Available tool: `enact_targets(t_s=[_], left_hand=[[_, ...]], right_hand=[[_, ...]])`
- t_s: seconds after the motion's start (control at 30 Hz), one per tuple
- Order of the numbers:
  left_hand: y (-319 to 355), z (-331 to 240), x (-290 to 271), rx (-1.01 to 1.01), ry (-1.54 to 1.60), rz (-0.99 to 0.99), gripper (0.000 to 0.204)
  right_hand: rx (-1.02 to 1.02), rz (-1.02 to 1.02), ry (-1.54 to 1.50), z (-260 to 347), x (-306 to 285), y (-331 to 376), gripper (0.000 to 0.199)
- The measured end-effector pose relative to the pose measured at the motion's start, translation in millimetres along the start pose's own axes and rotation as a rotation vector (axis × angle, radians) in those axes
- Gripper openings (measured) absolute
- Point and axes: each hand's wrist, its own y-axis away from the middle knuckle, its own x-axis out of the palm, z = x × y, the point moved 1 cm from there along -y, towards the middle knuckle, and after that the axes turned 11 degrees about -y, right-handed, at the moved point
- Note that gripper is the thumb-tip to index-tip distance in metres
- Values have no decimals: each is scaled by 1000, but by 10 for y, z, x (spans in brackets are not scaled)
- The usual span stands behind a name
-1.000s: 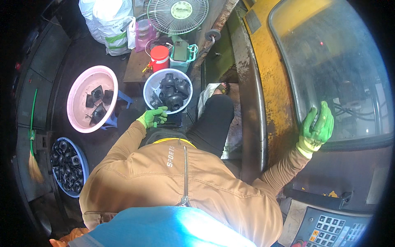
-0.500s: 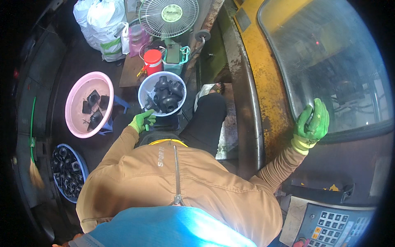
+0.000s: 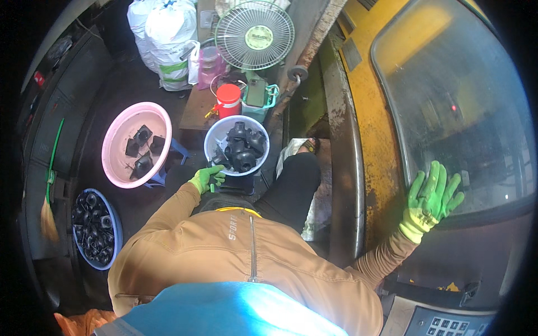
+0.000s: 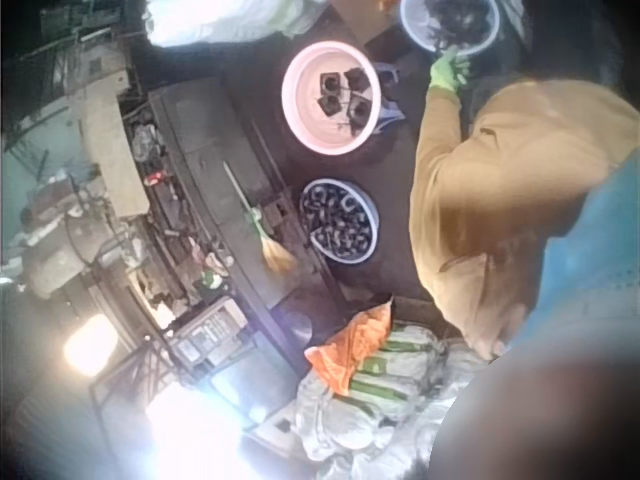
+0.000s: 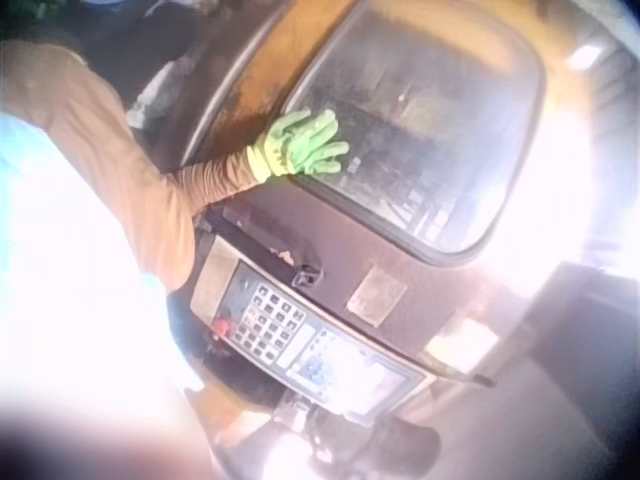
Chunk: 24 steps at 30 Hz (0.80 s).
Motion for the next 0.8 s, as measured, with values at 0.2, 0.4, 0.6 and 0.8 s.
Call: enact_targets(t_s=[0.2, 0.4, 0.6, 0.8], left_hand=[[-12, -3, 5, 2, -29, -25, 17], [25, -17, 18, 13, -15, -14, 22], [36, -14, 14, 20, -111, -103, 32], [-12, -8, -15, 4, -121, -71, 30]], right_hand=[[32, 52, 40, 6, -2, 11, 33], [-1, -4, -31, 16, -18, 6, 32], [35, 36, -18, 38, -64, -11, 29], [35, 0, -41, 35, -38, 0, 34]])
